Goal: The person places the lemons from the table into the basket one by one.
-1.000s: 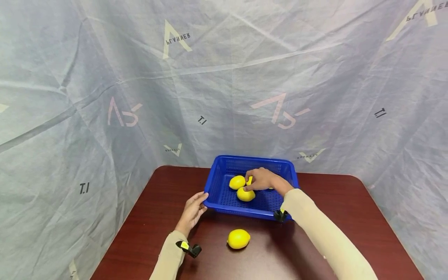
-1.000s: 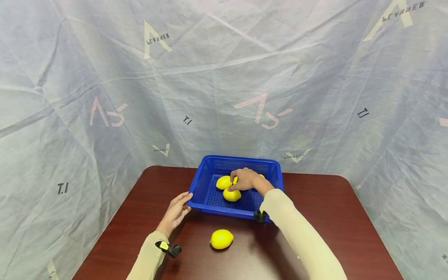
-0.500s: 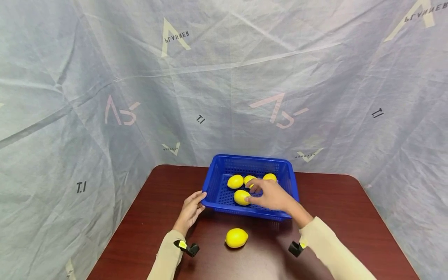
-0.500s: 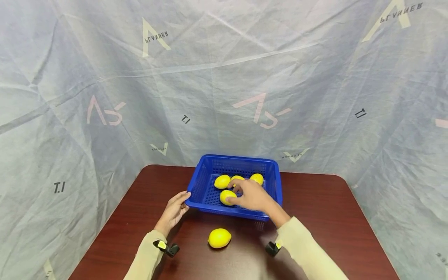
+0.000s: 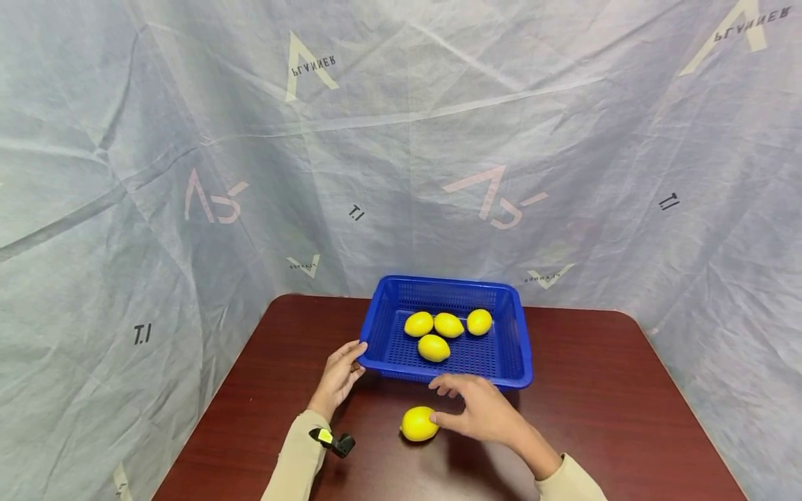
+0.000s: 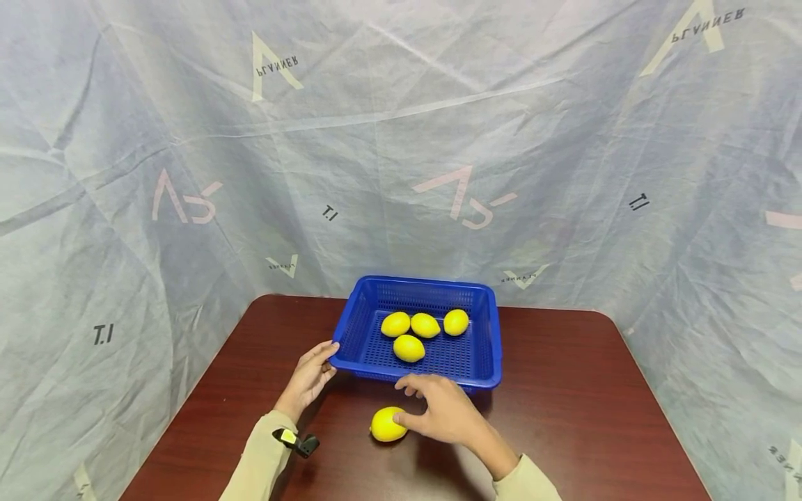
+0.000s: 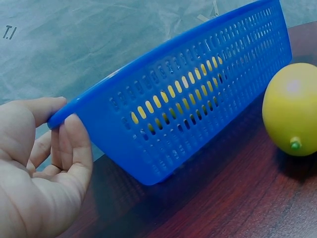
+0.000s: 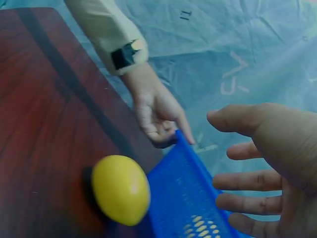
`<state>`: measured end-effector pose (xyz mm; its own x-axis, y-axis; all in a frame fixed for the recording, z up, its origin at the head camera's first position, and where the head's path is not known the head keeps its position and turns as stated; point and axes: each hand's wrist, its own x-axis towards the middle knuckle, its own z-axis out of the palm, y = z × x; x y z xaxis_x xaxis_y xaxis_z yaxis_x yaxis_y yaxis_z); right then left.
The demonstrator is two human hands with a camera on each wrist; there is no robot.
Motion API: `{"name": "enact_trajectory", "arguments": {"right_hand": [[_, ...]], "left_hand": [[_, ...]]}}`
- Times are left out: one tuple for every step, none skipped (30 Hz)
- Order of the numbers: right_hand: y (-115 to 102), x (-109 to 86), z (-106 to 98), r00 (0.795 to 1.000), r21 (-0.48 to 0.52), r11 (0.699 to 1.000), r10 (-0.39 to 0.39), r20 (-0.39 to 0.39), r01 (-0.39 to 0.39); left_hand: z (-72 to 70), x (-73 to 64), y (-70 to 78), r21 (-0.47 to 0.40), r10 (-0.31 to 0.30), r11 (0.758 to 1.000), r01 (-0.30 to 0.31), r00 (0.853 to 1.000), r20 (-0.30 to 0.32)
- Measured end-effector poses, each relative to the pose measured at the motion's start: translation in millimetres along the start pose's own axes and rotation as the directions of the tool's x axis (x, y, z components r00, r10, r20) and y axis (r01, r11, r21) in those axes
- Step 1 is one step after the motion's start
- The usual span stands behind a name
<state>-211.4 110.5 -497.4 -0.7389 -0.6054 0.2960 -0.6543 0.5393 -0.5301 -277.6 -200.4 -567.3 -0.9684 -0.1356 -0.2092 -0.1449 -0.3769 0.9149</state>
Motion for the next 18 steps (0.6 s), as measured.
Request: {"name": "enact_trajectory", "arguments": {"right_hand": [[-1.0, -1.9, 3.7, 1.000, -0.006, 1.000, 0.010, 0.007, -0.010], [-1.3, -3.7, 7.6, 1.000, -0.013, 1.000, 0.014, 0.009, -0.014], [-1.1, -5.2, 11.5, 1.000, -0.022, 1.000, 0.021, 0.013, -0.021], [-0.8, -6.4, 15.2, 0.999, -0.026, 0.999, 0.029, 0.018, -0.028], [-0.1, -7.5, 19.2, 0.999, -0.034, 0.999, 0.037, 0.023, -0.036], [0.9, -8.6, 23.3, 0.999, -0.041, 0.998, 0.045, 0.027, -0.044], [2.3, -9.7, 27.8, 0.998, -0.050, 0.997, 0.054, 0.028, -0.052], [3.6, -10.8, 32.2, 0.998, -0.065, 0.996, 0.055, 0.024, -0.053], [4.9, -11.8, 36.5, 0.998, -0.084, 0.995, 0.062, 0.023, -0.060], [5.8, -12.8, 40.5, 0.998, -0.098, 0.993, 0.066, 0.019, -0.064], [6.7, -13.7, 44.4, 0.998, -0.115, 0.991, 0.068, 0.013, -0.067], [7.4, -14.4, 47.9, 0.997, -0.131, 0.989, 0.073, 0.007, -0.071], [8.0, -15.0, 51.0, 0.997, -0.146, 0.987, 0.075, -0.002, -0.074], [8.7, -15.2, 53.9, 0.997, -0.157, 0.985, 0.073, -0.013, -0.074], [9.5, -15.2, 56.6, 0.997, -0.166, 0.983, 0.074, -0.021, -0.076], [10.2, -14.9, 59.2, 0.997, -0.169, 0.983, 0.074, -0.029, -0.078], [11.2, -14.5, 61.7, 0.997, -0.176, 0.981, 0.076, -0.033, -0.080], [12.2, -14.1, 64.2, 0.996, -0.181, 0.980, 0.078, -0.033, -0.083]], "left_hand": [[-0.3, 0.5, -0.4, -0.002, 0.000, 1.000, 0.000, 1.000, -0.001], [-0.5, 0.7, -0.6, -0.004, 0.000, 1.000, 0.000, 1.000, -0.001], [-0.6, 0.8, -0.7, -0.002, 0.001, 1.000, -0.001, 1.000, 0.000], [-0.7, 1.1, -0.7, -0.002, 0.001, 1.000, -0.001, 1.000, 0.000], [-0.7, 1.4, -0.7, -0.004, 0.000, 1.000, 0.000, 1.000, 0.001], [-0.8, 1.5, -0.7, 0.000, 0.000, 1.000, 0.000, 1.000, 0.002], [-0.8, 1.4, -0.6, 0.000, -0.002, 1.000, 0.002, 1.000, 0.002], [-0.5, 1.1, -0.1, 0.002, -0.003, 1.000, 0.003, 1.000, 0.003], [-0.3, 0.9, 0.3, 0.002, -0.006, 1.000, 0.006, 1.000, 0.002], [-0.2, 0.7, 0.6, 0.000, -0.008, 1.000, 0.008, 1.000, 0.001], [0.1, 0.2, 1.0, -0.002, -0.010, 1.000, 0.010, 1.000, 0.000], [0.2, -0.1, 1.1, 0.007, -0.008, 1.000, 0.008, 1.000, 0.003], [0.4, -0.4, 1.3, 0.001, -0.011, 1.000, 0.011, 1.000, 0.002], [0.5, -0.6, 1.4, -0.002, -0.011, 1.000, 0.011, 1.000, 0.003], [0.5, -0.7, 1.4, -0.005, -0.012, 1.000, 0.012, 1.000, 0.003], [0.6, -0.9, 1.5, -0.005, -0.010, 1.000, 0.010, 1.000, 0.005], [0.6, -1.1, 1.6, -0.004, -0.010, 1.000, 0.010, 1.000, 0.005], [0.4, -1.1, 1.4, 0.004, -0.007, 1.000, 0.006, 1.000, 0.008]]}}
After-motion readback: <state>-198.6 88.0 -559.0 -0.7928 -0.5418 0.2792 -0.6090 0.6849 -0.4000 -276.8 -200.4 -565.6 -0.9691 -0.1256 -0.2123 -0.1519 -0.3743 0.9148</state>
